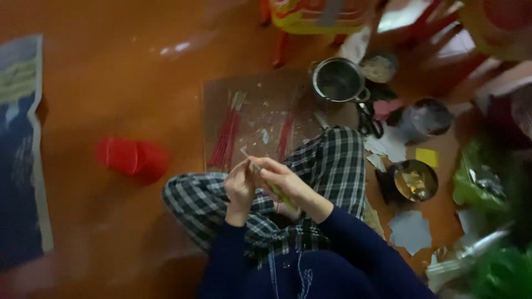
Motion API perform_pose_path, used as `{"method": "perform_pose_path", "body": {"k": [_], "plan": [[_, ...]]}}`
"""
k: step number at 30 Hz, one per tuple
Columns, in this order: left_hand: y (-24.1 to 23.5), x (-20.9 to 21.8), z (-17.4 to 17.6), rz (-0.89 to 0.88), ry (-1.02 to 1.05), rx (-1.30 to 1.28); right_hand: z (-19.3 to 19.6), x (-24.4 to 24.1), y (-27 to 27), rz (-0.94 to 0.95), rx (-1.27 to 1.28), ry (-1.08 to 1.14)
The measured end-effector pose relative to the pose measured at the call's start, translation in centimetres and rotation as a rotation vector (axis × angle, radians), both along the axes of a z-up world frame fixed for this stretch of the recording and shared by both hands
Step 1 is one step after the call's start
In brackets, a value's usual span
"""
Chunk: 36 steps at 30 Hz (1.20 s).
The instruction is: Trimming the ends of incense sticks using a small knife
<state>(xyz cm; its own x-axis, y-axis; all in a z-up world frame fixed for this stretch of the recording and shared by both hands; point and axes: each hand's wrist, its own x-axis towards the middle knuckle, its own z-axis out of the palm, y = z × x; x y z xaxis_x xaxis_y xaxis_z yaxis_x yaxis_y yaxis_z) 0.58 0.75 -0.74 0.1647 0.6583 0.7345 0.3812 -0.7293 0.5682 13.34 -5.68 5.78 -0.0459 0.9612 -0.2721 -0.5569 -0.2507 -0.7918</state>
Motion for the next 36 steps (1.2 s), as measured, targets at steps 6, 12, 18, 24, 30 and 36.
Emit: {"method": "perform_pose_path", "body": {"k": [6, 12, 18, 24, 30, 36], "plan": [[0.5, 0.1, -2.8, 0.058, 0.050, 0.005, 0.9, -0.5, 0.0, -0.092, 0.055, 0.023], [-0.2, 0.8, -0.8, 0.104, 0.105, 0.022, -0.2, -1.1, 0.3, -0.172, 0.039, 0.039], [0.2, 0.2, -2.4, 0.113, 0.136, -0.043, -2.6, -1.1, 1.2, -0.156, 0.072, 0.026], [1.5, -0.6, -7.6, 0.043, 0.334, -0.253, -0.4, -1.1, 0.6, -0.126, 0.097, -0.081], [2.4, -1.4, -11.0, 0.078, 0.340, -0.093, 0.2, -1.5, 0.4, -0.116, 0.022, -0.177], [2.0, -1.7, -7.4, -0.045, 0.199, -0.545, -3.8, -1.3, 1.7, -0.084, -0.017, -0.182]]}}
